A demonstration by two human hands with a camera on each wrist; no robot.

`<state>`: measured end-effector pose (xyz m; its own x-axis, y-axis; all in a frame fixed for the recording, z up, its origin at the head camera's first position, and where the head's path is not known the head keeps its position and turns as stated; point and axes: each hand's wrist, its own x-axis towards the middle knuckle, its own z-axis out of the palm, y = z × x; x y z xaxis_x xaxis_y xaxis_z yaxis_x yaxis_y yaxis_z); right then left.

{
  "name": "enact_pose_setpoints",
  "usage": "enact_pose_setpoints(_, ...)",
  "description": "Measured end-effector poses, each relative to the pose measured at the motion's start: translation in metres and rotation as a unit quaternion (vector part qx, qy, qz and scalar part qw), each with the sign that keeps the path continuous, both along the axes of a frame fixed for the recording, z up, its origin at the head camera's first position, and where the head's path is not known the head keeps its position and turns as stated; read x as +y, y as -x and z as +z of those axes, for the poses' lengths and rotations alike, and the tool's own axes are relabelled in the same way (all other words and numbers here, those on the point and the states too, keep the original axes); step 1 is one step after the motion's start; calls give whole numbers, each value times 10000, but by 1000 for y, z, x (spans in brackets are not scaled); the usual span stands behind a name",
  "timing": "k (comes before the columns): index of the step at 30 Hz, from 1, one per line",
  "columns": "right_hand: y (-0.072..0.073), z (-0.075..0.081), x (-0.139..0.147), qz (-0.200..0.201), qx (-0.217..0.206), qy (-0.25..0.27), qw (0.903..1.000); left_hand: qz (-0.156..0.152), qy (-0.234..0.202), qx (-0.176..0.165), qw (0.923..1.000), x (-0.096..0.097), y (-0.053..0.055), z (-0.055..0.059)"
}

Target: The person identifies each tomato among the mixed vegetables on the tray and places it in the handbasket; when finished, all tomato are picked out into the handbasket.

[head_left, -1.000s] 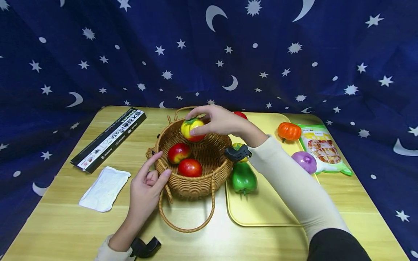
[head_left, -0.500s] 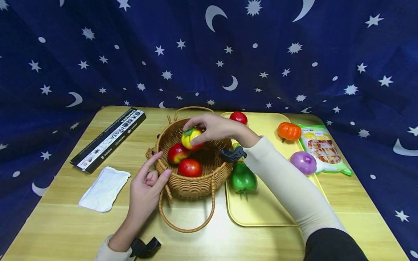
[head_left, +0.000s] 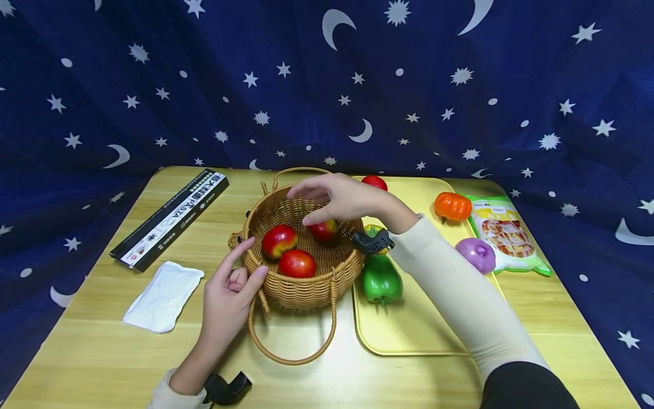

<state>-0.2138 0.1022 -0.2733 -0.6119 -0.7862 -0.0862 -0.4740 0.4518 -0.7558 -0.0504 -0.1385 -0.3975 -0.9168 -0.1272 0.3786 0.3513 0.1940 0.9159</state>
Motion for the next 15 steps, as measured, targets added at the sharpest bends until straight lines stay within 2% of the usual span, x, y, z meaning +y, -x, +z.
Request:
enact_pose_setpoints(5, -10, 15, 23, -154, -36, 644, 9978, 2, -6, 16, 10000, 1, 0, -1)
enact_pose_setpoints(9, -23, 24, 48, -420, -94, 1180, 9921, -5, -21, 26, 10000, 1, 0, -1)
enact_pose_setpoints(12, -33, 25, 70, -770, -155, 1551, 9848, -11, -39, 32, 10000, 1, 1, -1)
enact_pose_setpoints(15, -40, 17, 94, -1185, -225, 1819, 9759, -14, -52, 35, 10000, 1, 1, -1)
